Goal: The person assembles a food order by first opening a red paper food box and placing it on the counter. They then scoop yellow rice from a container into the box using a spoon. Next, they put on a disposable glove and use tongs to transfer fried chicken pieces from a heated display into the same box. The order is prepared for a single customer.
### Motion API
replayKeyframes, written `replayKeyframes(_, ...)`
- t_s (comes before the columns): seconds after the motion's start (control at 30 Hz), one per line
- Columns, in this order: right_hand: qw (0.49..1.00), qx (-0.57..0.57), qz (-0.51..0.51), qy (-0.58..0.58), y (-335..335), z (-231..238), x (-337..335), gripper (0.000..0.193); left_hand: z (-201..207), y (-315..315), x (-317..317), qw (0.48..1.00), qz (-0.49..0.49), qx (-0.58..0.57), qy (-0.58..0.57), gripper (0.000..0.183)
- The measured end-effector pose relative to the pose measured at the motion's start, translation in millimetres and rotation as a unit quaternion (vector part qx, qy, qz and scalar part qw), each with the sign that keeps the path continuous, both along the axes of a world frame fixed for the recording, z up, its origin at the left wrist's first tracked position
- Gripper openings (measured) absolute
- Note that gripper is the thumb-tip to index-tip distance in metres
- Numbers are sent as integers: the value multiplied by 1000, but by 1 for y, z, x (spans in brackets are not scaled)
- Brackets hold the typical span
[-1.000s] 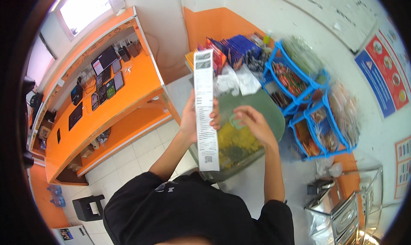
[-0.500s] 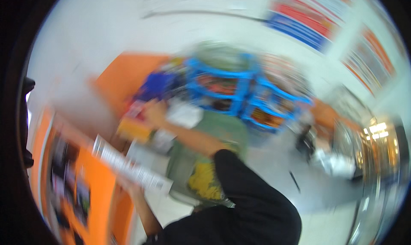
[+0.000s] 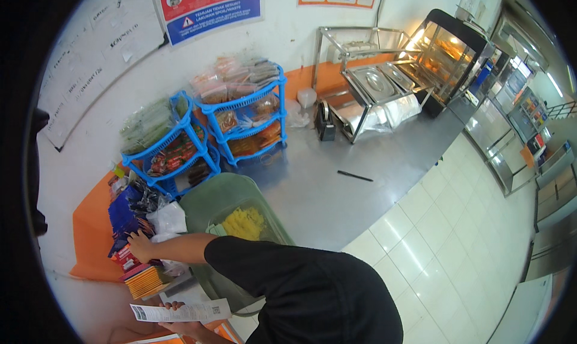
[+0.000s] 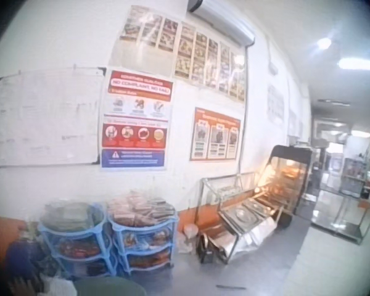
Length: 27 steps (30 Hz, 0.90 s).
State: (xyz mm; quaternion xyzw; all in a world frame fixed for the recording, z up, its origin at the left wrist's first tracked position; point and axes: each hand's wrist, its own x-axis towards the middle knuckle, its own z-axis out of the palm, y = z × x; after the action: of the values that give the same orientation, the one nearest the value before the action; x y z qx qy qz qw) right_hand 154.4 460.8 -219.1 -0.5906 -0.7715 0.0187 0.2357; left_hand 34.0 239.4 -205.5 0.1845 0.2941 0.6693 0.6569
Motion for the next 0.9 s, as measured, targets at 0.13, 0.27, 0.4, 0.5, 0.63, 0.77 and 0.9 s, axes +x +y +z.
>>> replayKeyframes(0.13,993,78,-10,-84,3,-3,-4,25,-5,-6,6,1000,-10,11,8,52)
replayKeyframes(0.27,991,118,38,-50,2,-18,-1,24,-27,-19,10,1000,-18,-25,8,48)
replayKeyframes(0.4,967,198,102,122,-8,-28,4,22,-47,-23,9,997,-49,-28,-52,45)
replayKeyframes(0.5,906,370,65,195,-16,-27,6,16,-54,-18,1,990,-83,35,-107,48)
replayKeyframes(0.63,898,376,79,213,-19,-20,11,12,-56,-6,-9,994,-62,40,-75,52)
replayKeyframes(0.77,905,340,136,216,-16,-12,21,11,-47,2,-10,986,-95,74,-119,56)
replayKeyframes(0.9,936,217,226,157,-9,-1,35,19,-31,10,-2,988,-64,91,-109,64)
